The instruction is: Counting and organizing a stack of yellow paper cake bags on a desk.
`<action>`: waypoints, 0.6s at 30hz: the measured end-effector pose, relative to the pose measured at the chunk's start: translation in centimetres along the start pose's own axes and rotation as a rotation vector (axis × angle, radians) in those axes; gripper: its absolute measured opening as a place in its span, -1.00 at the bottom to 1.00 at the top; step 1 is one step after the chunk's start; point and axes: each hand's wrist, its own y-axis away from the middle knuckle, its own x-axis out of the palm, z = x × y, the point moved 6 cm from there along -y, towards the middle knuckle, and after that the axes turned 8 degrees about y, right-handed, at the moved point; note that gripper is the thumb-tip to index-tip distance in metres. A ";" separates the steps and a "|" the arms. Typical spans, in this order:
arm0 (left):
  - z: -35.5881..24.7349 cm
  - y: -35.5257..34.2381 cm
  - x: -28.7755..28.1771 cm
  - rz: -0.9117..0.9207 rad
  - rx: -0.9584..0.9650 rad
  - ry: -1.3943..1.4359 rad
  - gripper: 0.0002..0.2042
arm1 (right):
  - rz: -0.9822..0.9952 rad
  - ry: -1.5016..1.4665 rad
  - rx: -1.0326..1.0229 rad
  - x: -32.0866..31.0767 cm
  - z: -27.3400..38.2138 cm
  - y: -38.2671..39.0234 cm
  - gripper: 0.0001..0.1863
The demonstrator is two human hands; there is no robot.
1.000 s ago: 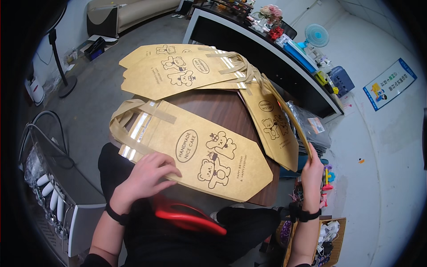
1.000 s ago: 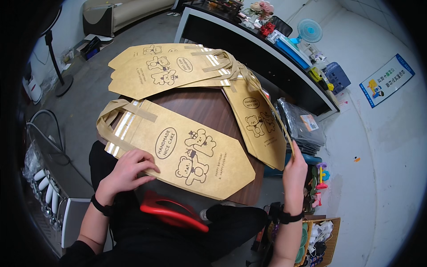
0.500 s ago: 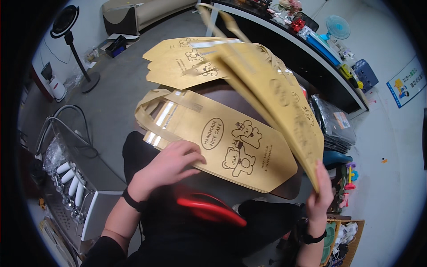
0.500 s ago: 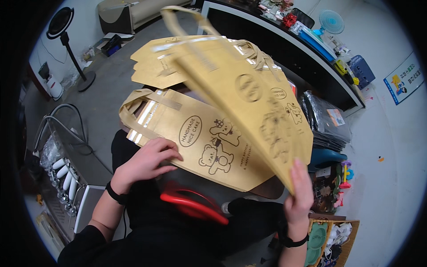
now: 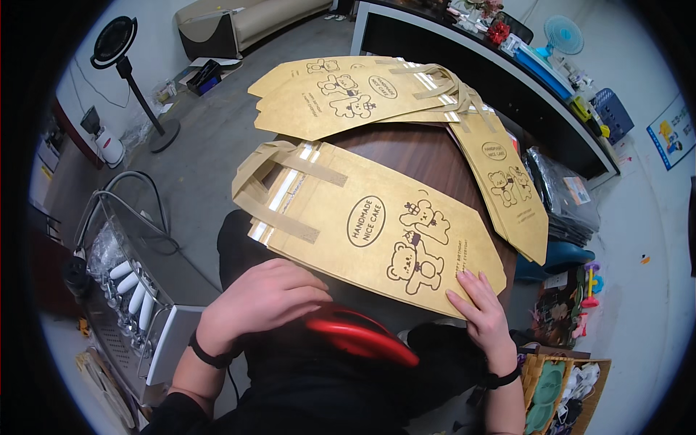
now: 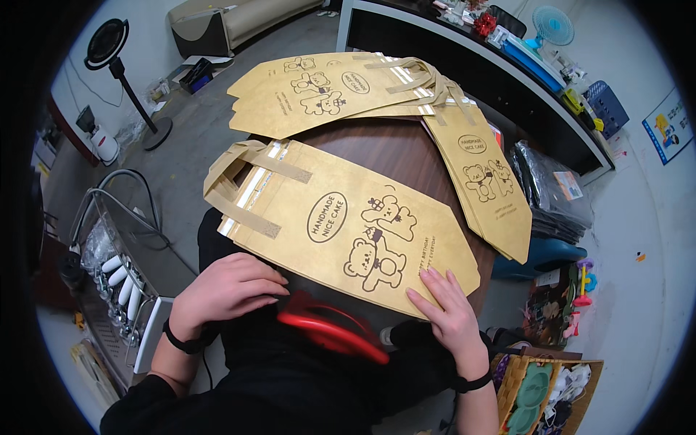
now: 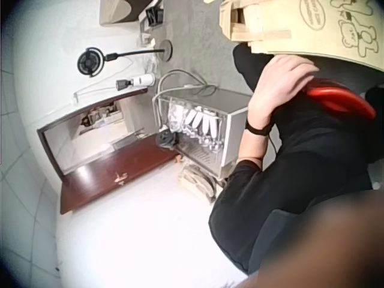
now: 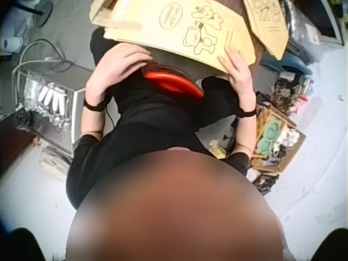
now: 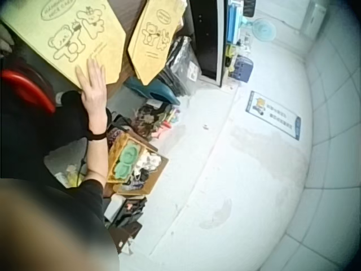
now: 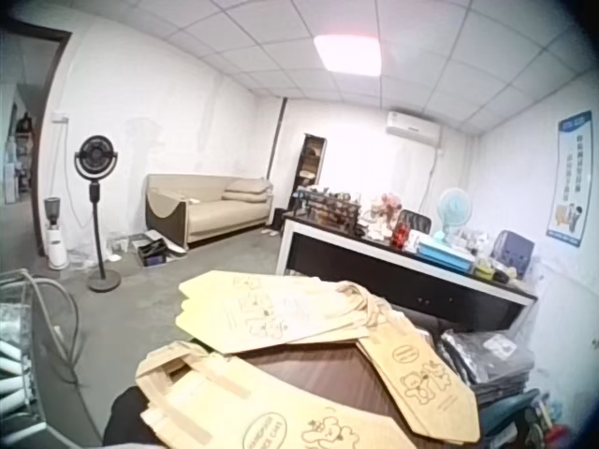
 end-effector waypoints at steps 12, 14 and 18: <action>1.8 -4.3 0.1 -0.185 0.013 -0.250 -0.35 | 0.280 -0.048 0.200 0.8 -0.3 -1.8 0.06; 2.5 -4.7 0.5 -0.189 0.030 -0.265 -0.36 | 0.293 0.005 0.200 1.1 -0.2 -1.6 0.07; 3.6 -4.6 0.2 -0.169 0.046 -0.247 -0.38 | 0.311 0.080 0.207 1.5 0.1 -1.2 0.08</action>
